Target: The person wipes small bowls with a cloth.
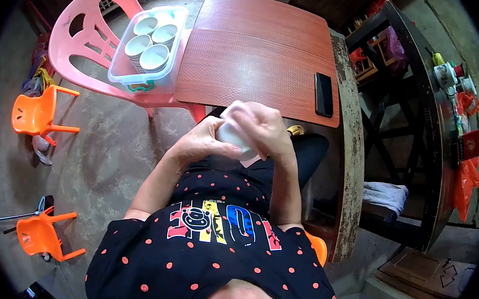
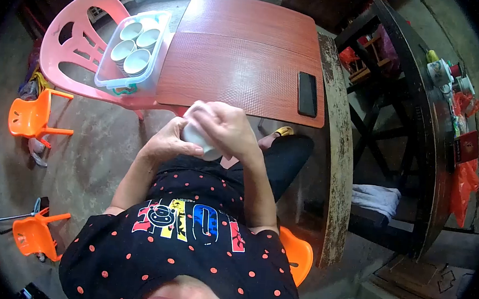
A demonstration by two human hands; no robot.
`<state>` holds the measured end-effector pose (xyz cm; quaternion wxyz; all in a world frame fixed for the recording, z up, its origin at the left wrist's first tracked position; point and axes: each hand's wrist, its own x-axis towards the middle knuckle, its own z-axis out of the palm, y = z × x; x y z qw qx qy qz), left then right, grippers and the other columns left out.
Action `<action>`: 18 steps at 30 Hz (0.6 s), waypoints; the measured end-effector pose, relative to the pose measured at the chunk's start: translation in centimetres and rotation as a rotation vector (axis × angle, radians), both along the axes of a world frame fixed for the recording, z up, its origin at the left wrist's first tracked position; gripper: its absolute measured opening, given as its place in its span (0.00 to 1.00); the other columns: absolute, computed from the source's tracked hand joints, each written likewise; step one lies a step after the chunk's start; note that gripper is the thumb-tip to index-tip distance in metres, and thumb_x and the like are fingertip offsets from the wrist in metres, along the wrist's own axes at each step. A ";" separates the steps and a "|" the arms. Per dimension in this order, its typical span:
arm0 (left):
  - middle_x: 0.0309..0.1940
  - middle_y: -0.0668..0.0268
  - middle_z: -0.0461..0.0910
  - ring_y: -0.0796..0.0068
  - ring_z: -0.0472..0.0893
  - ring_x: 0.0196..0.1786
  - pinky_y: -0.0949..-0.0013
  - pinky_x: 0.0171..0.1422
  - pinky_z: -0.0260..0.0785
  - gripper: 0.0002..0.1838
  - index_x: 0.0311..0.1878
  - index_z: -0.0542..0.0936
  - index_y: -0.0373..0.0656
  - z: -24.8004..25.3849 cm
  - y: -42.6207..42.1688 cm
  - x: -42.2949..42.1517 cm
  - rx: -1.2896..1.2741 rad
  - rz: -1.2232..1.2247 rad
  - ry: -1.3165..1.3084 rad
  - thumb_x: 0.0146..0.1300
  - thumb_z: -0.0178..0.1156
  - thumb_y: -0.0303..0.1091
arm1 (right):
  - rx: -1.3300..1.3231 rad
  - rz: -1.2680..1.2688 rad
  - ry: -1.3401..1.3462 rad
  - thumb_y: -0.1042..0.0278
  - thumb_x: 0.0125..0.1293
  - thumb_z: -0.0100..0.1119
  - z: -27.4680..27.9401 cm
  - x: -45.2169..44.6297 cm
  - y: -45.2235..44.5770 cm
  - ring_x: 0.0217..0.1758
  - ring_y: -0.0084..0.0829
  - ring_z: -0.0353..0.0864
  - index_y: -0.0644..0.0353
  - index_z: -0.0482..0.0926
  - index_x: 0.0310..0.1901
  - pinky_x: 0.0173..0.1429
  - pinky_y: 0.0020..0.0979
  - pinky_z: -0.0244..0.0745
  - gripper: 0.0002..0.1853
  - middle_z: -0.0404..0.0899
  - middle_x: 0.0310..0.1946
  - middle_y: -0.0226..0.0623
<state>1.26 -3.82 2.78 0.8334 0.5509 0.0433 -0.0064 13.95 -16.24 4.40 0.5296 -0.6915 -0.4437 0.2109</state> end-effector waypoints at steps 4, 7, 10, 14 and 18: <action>0.38 0.64 0.82 0.78 0.80 0.40 0.74 0.50 0.72 0.21 0.45 0.78 0.30 -1.2 0.6 -0.2 -0.033 0.050 0.001 0.46 0.70 0.26 | 0.101 -0.102 0.194 0.58 0.67 0.52 -0.4 -0.9 1.1 0.28 0.24 0.79 0.63 0.81 0.33 0.31 0.29 0.72 0.16 0.78 0.24 0.28; 0.38 0.63 0.82 0.78 0.81 0.39 0.74 0.48 0.73 0.20 0.45 0.79 0.30 -1.0 0.7 0.1 -0.119 0.106 -0.023 0.47 0.70 0.26 | 0.546 -0.342 1.147 0.58 0.70 0.50 -3.9 -2.1 1.7 0.31 0.21 0.79 0.64 0.77 0.44 0.34 0.23 0.74 0.16 0.78 0.30 0.30; 0.38 0.64 0.83 0.78 0.81 0.40 0.74 0.49 0.73 0.18 0.45 0.80 0.33 -1.3 0.6 0.1 -0.121 0.067 -0.014 0.50 0.70 0.27 | 0.469 -0.293 0.984 0.59 0.70 0.50 -3.9 -2.2 0.8 0.36 0.22 0.79 0.64 0.76 0.46 0.39 0.24 0.75 0.15 0.78 0.34 0.32; 0.42 0.66 0.79 0.81 0.78 0.45 0.74 0.51 0.72 0.25 0.50 0.76 0.38 -2.2 -0.4 0.6 0.025 0.015 0.041 0.47 0.71 0.26 | -0.024 -0.118 -0.043 0.60 0.62 0.57 1.2 -1.6 0.6 0.39 0.35 0.82 0.58 0.77 0.46 0.44 0.32 0.76 0.14 0.81 0.36 0.42; 0.45 0.64 0.79 0.76 0.79 0.48 0.70 0.54 0.72 0.26 0.53 0.74 0.38 -3.0 0.1 0.4 -0.239 0.102 -0.074 0.47 0.69 0.23 | 0.157 -0.005 -0.313 0.64 0.60 0.58 0.3 -1.1 0.9 0.47 0.42 0.80 0.61 0.80 0.44 0.54 0.36 0.72 0.14 0.81 0.42 0.46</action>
